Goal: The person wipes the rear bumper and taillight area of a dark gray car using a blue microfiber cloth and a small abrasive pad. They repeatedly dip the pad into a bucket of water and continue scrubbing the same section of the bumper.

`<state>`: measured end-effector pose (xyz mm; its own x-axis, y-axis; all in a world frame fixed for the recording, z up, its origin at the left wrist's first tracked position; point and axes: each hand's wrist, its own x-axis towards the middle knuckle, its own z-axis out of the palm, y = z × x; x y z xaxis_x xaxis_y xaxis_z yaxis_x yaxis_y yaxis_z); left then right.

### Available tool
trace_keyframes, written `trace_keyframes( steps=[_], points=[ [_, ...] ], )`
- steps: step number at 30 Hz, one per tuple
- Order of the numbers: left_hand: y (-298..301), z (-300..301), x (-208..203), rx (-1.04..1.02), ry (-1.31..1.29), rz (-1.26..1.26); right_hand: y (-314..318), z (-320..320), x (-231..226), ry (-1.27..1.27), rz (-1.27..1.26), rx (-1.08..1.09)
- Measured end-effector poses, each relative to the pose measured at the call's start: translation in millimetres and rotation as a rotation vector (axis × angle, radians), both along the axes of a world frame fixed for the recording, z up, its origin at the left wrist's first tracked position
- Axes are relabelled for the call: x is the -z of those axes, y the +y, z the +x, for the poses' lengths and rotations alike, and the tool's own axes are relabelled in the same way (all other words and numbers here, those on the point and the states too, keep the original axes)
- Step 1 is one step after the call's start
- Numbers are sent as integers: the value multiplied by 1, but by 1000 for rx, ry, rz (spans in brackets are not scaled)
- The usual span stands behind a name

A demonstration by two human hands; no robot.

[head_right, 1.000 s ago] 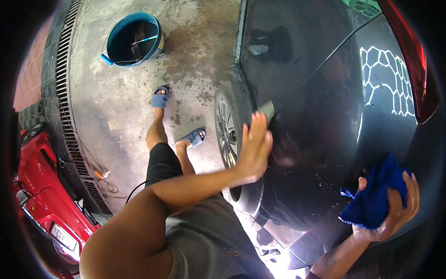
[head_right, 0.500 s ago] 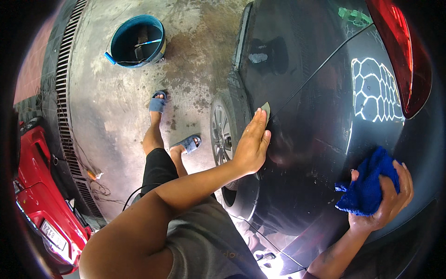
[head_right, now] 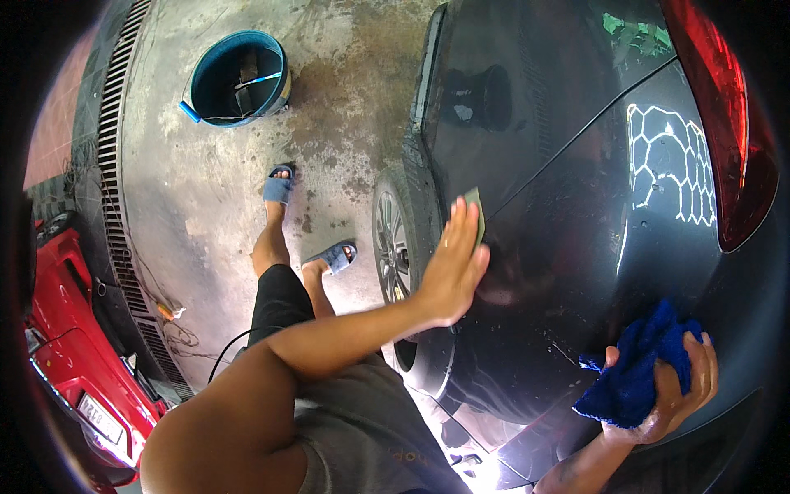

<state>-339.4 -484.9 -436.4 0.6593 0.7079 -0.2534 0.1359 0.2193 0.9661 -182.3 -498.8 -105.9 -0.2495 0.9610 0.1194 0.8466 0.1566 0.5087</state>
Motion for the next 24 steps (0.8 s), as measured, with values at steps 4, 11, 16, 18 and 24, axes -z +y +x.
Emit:
trace_keyframes(
  steps=[4, 11, 16, 18, 24],
  points=[
    [154, 38, 88, -290, 88, -70, 13, 1, 13, 53, 36, -59],
    [23, 11, -1, -49, -23, 49, 2, -3, -2, -3, -10, 0],
    [159, 41, 64, -293, 158, -172, 14, -3, 6, 65, 4, -56],
    [91, 35, 19, -194, 97, -213, 10, 0, 10, 78, 12, -40],
    [83, 31, 36, -172, 88, -190, 12, -5, 6, 37, 27, -31]
  ],
)
